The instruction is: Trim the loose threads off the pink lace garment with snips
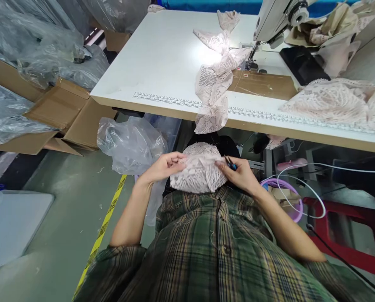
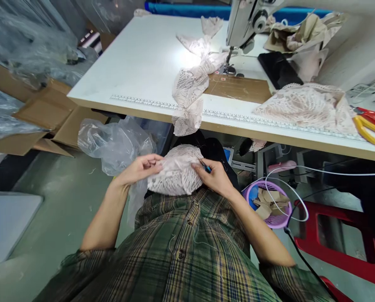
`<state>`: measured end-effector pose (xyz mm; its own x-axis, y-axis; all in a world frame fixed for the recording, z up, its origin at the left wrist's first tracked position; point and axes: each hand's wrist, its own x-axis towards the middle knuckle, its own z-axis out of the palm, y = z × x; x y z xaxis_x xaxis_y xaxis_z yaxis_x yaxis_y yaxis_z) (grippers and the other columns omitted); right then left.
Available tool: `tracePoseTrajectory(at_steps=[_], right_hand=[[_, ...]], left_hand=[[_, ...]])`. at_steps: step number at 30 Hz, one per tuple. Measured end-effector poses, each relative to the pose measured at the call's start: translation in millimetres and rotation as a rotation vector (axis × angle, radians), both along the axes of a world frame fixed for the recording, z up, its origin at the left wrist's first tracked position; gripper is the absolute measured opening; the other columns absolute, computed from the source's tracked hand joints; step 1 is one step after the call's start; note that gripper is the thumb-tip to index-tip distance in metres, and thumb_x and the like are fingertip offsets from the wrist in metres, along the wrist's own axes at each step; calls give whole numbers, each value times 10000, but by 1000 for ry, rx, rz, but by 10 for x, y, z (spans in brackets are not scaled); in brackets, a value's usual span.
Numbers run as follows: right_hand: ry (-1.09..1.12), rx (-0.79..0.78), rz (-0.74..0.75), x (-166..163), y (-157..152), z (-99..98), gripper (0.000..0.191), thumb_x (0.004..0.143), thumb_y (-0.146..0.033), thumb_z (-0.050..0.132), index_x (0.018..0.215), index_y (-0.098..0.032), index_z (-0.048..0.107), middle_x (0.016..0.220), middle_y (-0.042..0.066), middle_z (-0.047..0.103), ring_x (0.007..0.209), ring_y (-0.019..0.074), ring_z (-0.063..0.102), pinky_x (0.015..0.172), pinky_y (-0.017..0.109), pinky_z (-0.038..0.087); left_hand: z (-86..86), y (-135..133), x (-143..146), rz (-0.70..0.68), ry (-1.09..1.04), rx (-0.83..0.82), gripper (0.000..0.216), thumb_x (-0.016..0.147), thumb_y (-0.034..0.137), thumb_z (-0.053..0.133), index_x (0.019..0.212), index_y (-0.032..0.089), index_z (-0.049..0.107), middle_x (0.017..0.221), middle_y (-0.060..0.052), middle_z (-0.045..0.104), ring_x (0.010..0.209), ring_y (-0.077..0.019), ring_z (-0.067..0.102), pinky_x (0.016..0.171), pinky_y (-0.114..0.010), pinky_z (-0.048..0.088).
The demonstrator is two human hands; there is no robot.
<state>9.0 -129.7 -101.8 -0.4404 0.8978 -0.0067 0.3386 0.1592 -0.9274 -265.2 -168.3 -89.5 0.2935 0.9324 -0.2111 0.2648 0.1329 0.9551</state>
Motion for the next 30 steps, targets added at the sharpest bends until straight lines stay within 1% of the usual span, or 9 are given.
tracePoseTrajectory(at_steps=[2, 6, 8, 11, 13, 15, 19, 25, 30], right_hand=[[-106, 70, -87, 42, 142, -148, 435, 889, -542, 544, 674, -170, 618, 622, -12, 551, 580, 124, 487, 558, 243, 380], [-378, 186, -223, 124, 246, -386, 433, 872, -529, 545, 1094, -203, 725, 986, 88, 748, 838, 255, 678, 755, 343, 509], [-394, 217, -282, 142, 232, -441, 483, 873, -519, 539, 1187, -187, 697, 1079, 125, 742, 898, 273, 692, 801, 375, 523], [-238, 229, -320, 128, 212, -437, 451, 898, -482, 510, 1129, -151, 711, 1006, 129, 753, 849, 248, 701, 793, 372, 532], [-119, 231, -351, 95, 217, -392, 420, 909, -463, 500, 1086, -147, 712, 912, 107, 754, 778, 222, 693, 765, 360, 533], [-27, 231, -391, 50, 234, -324, 400, 915, -456, 497, 1066, -149, 704, 820, 77, 736, 721, 201, 672, 728, 345, 532], [90, 250, -428, -64, 279, -162, 361, 918, -447, 505, 1039, -164, 692, 723, 32, 685, 659, 167, 625, 678, 311, 524], [198, 324, -408, -311, 381, 21, 294, 909, -413, 523, 997, -175, 672, 792, 44, 685, 650, 146, 604, 669, 288, 516], [191, 425, -429, -515, 414, 145, 205, 897, -354, 536, 889, -191, 660, 713, 27, 666, 596, 137, 579, 616, 269, 502]], left_hand=[[-184, 202, 47, 103, 66, 52, 371, 839, 384, 663, 1113, 135, 639, 846, -40, 662, 698, -113, 589, 605, -211, 460], [-434, 445, 77, 245, 314, 177, 308, 834, 304, 627, 1097, 145, 645, 969, -76, 671, 800, -156, 632, 744, -293, 530], [-433, 474, 114, 340, 400, 271, 269, 860, 267, 586, 1096, 153, 649, 1064, -93, 651, 893, -175, 637, 850, -339, 530], [-328, 430, 328, 386, 482, 509, 288, 923, 280, 517, 1154, 153, 633, 1172, -115, 620, 1079, -218, 611, 987, -407, 488], [-264, 368, 569, 274, 489, 649, 380, 929, 351, 535, 1244, 146, 589, 1283, -143, 576, 1202, -260, 560, 1043, -462, 453], [-254, 302, 805, 38, 524, 729, 538, 872, 442, 618, 1320, 152, 545, 1406, -168, 503, 1299, -315, 491, 1094, -534, 392], [-424, 264, 969, -290, 725, 753, 622, 843, 427, 650, 1385, 162, 499, 1510, -174, 419, 1433, -381, 314, 1180, -657, 154], [-755, 397, 693, -310, 772, 681, 588, 842, 459, 634, 1362, 206, 533, 1470, -140, 484, 1413, -345, 364, 1177, -597, 248], [-809, 379, 677, -273, 705, 726, 592, 838, 456, 645, 1359, 201, 530, 1438, -144, 510, 1396, -340, 389, 1174, -580, 269]])
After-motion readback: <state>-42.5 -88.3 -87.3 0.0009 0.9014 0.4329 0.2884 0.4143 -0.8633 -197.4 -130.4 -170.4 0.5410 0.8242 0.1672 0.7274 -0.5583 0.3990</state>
